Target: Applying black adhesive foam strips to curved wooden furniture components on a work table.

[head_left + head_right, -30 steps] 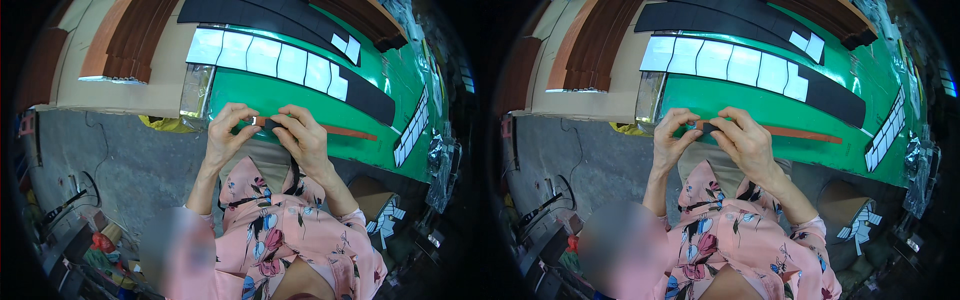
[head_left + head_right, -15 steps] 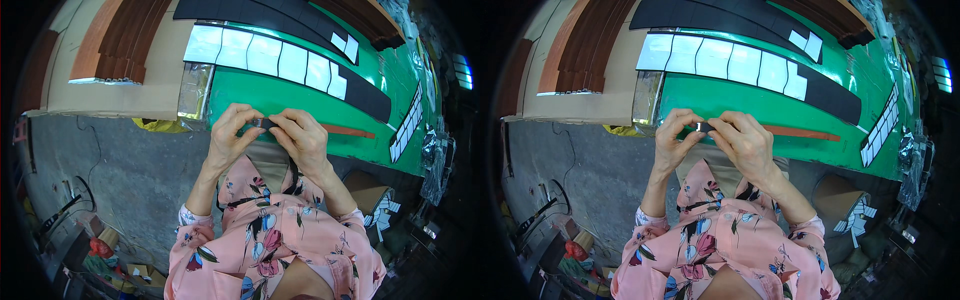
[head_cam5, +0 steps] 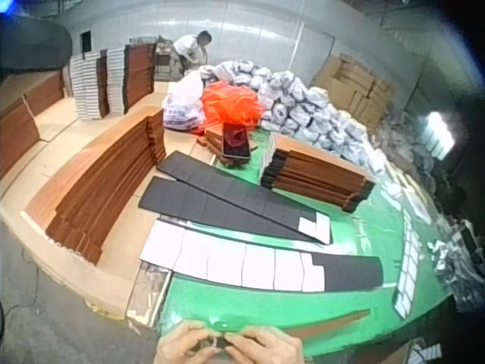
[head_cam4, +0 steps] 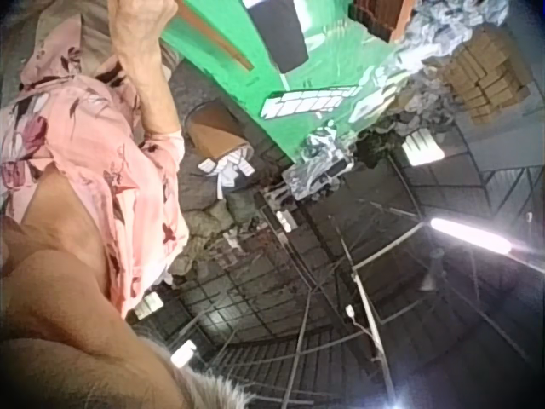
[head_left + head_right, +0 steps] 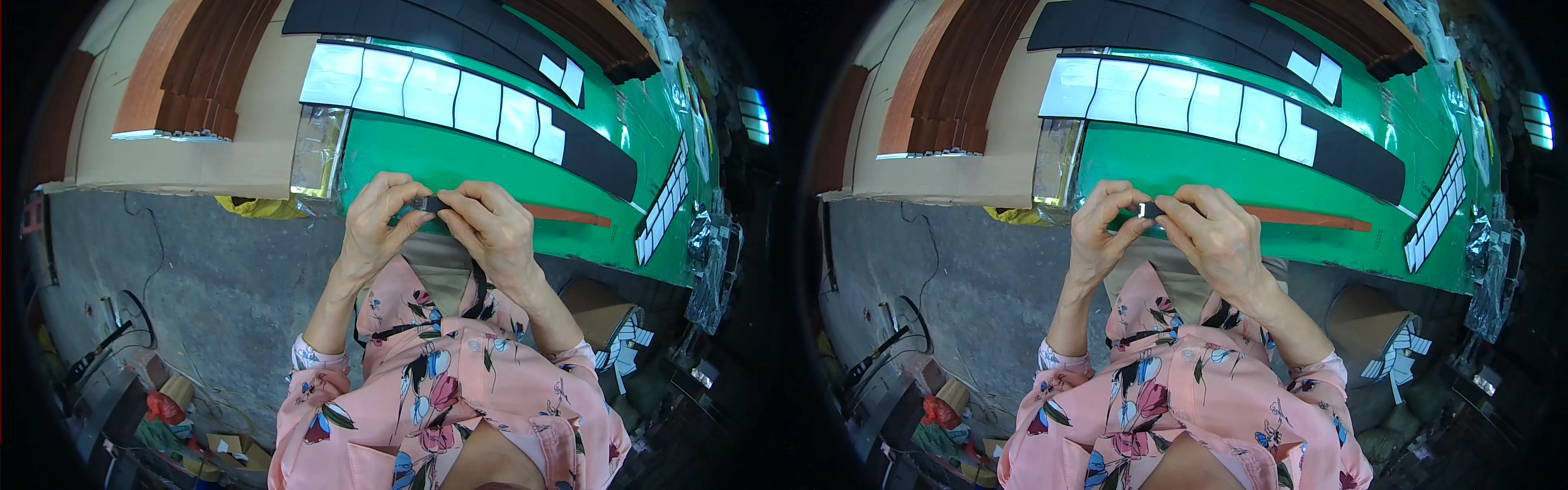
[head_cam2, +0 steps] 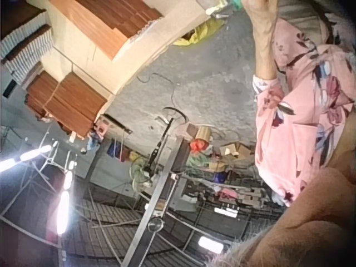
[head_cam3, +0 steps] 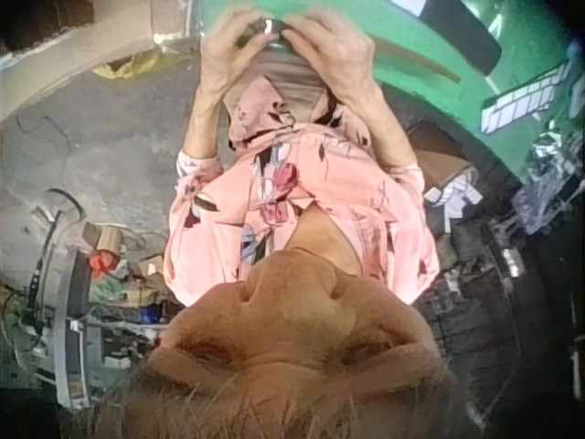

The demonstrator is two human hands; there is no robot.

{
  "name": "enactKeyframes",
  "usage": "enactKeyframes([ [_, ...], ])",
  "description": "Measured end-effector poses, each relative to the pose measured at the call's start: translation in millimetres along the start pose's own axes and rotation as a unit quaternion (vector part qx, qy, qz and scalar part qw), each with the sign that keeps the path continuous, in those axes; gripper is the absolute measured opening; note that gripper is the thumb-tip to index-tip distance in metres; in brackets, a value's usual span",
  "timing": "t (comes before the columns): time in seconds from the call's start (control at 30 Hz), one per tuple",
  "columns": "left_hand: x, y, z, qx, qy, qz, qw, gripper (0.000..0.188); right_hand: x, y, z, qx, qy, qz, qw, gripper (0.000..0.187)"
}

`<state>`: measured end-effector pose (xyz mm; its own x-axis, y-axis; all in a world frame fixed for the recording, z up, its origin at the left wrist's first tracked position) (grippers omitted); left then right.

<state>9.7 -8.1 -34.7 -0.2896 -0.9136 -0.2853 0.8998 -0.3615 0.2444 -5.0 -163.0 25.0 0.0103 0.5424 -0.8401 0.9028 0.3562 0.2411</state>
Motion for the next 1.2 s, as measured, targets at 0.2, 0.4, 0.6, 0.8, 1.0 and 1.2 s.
enactKeyframes([
  [0.2, 5.6, 6.4, 8.6, 0.044, 0.059, 0.010, 0.997, 0.031, -6.6, -1.7, -0.1, 0.018, -0.052, 0.036, 0.998, 0.025],
  [0.4, 6.5, -2.4, 14.8, 0.129, 0.193, 0.019, 0.972, 0.037, -6.8, -12.5, 12.4, 0.012, 0.072, 0.054, 0.996, 0.030],
  [0.6, 7.4, -0.8, 22.3, 0.135, 0.260, 0.000, 0.956, 0.035, -47.8, -25.4, 56.2, -0.008, 0.073, 0.065, 0.995, 0.022],
  [0.8, -11.8, 64.2, 52.9, 0.055, 0.192, -0.161, 0.967, 0.023, -111.3, 0.3, 172.4, 0.077, 0.016, 0.006, 0.997, 0.014],
  [1.0, 73.3, 180.7, 19.4, 0.160, 0.376, -0.259, 0.875, 0.038, -86.9, 66.3, 277.0, 0.076, -0.105, -0.006, 0.992, 0.020],
  [1.2, 131.6, 239.2, -15.6, 0.167, 0.489, -0.237, 0.823, 0.049, -73.9, 98.3, 292.9, 0.068, -0.219, -0.031, 0.973, 0.019],
])
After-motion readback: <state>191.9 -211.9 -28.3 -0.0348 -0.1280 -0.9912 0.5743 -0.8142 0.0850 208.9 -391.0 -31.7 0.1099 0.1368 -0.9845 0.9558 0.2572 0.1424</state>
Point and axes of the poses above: each hand's wrist, its own y-axis towards the middle knuckle, its own x-axis out of the palm, z = x × y, the point moved 3 cm from there along y, towards the middle knuckle, and after that the axes turned 8 degrees about -z, right-handed, at the moved point
